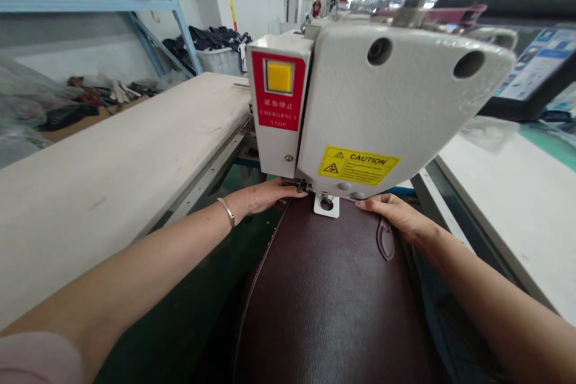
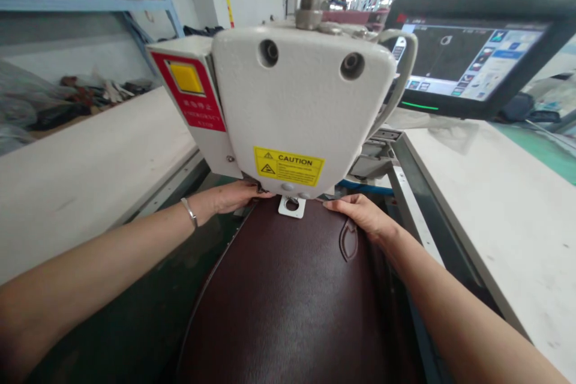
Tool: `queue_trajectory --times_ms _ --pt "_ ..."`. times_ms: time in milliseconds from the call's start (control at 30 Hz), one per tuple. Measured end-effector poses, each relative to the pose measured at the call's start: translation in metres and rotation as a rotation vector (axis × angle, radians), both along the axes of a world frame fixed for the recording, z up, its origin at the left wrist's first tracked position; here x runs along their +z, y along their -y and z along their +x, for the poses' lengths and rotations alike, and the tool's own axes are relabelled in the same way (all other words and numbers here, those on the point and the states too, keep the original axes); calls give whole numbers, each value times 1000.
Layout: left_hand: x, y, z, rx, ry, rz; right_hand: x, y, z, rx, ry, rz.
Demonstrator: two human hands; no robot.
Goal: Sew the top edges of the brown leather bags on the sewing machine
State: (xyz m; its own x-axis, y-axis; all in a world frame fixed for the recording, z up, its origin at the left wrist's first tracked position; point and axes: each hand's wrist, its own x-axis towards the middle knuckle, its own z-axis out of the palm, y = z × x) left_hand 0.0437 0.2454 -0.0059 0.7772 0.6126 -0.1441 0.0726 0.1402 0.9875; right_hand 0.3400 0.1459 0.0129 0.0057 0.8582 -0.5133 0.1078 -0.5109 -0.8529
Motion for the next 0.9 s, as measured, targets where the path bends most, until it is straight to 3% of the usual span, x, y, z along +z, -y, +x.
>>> queue_trajectory --times_ms 267,567,900 --pt "-1 7 -6 77 -27 -157 -16 -8 16 43 10 119" --pt "-5 4 -5 77 -21 -155 -12 -6 16 28 29 136" --pt "-10 4 -5 32 10 -188 -9 -5 14 36 34 34"
